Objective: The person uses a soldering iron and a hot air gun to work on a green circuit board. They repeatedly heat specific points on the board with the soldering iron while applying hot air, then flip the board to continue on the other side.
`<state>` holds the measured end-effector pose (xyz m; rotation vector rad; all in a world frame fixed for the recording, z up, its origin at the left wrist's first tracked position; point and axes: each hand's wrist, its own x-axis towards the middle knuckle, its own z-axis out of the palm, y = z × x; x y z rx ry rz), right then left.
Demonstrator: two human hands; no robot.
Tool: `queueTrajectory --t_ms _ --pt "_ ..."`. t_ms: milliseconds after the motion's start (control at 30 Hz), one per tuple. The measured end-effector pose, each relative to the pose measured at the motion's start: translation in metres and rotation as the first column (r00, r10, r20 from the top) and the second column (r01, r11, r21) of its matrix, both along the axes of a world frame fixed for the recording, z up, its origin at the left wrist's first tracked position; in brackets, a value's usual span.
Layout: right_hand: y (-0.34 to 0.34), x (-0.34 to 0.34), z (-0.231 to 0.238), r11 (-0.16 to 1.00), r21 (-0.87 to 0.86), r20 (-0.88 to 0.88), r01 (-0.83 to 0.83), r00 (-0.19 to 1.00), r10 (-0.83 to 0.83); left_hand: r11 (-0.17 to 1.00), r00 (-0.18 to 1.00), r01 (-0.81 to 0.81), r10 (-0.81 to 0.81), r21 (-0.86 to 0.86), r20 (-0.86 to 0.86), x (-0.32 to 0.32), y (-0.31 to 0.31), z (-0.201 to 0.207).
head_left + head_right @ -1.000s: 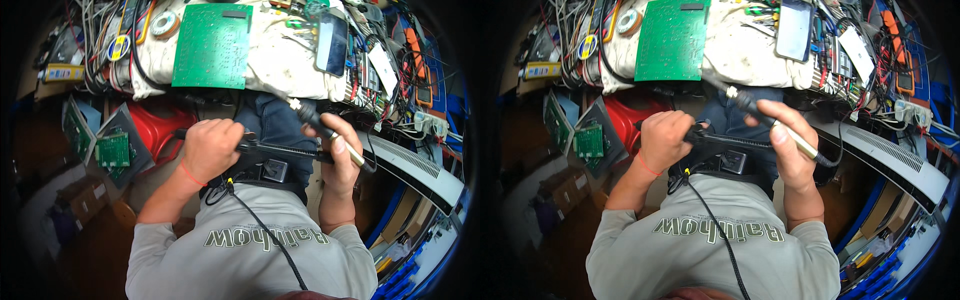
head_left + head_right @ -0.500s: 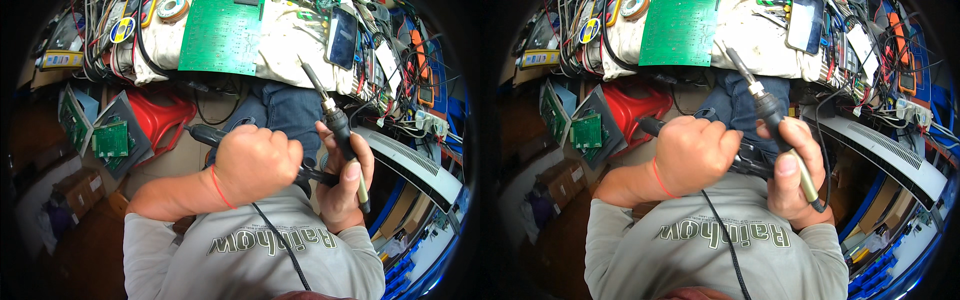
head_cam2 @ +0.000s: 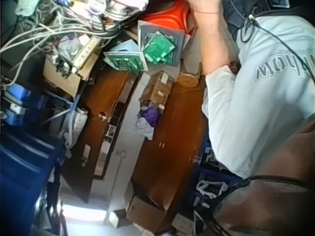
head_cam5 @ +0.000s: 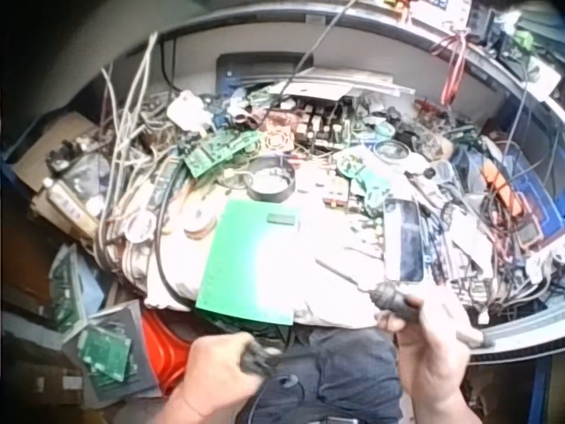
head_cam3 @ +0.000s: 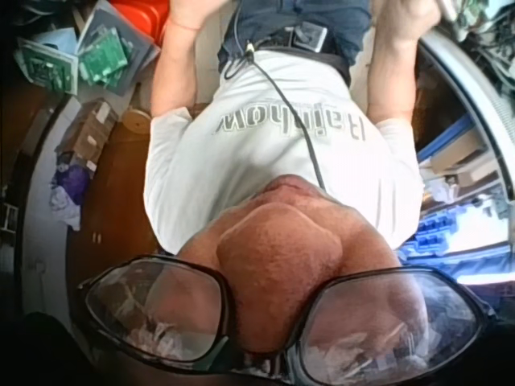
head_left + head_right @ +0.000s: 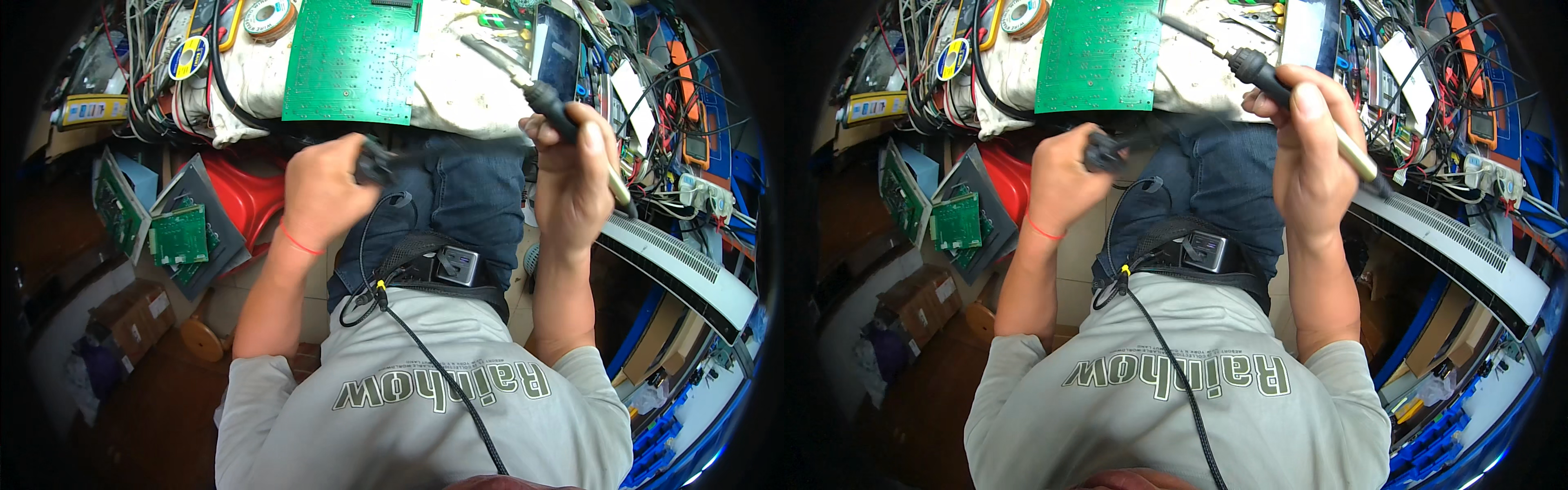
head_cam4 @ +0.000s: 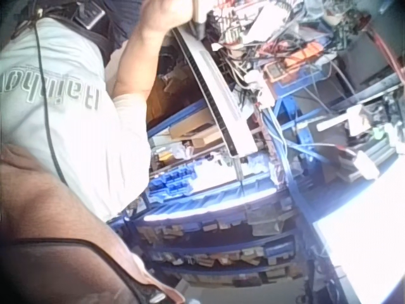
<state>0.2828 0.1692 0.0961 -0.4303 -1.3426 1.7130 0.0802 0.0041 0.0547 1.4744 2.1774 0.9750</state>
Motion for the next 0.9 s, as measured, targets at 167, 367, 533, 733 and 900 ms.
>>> queueTrajectory --t_ms 167,367,533,733,900 --pt "0.023 -0.015 -0.048 0.995 -0.098 0.268 -0.002 0.963 0.028 0.896 0.573 -0.427 0.374 -0.124 0.729 -0.014 -0.006 -0.033" --pt "0.032 -0.019 -0.067 0.996 0.012 0.429 -0.084 0.901 0.070 0.812 0.484 -0.583 0.380 -0.034 0.788 -0.029 0.005 -0.054" --pt "0.034 -0.026 -0.076 0.981 0.129 0.486 -0.147 0.871 0.066 0.818 0.477 -0.575 0.350 -0.015 0.806 -0.032 0.003 -0.056" --pt "0.036 -0.022 -0.087 0.988 0.089 0.416 -0.126 0.906 0.078 0.845 0.476 -0.530 0.227 0.071 0.850 -0.026 -0.007 -0.037" --pt "0.039 -0.018 -0.090 0.978 0.102 0.459 -0.182 0.881 0.116 0.763 0.523 -0.566 0.038 0.313 0.852 -0.039 -0.002 -0.006"
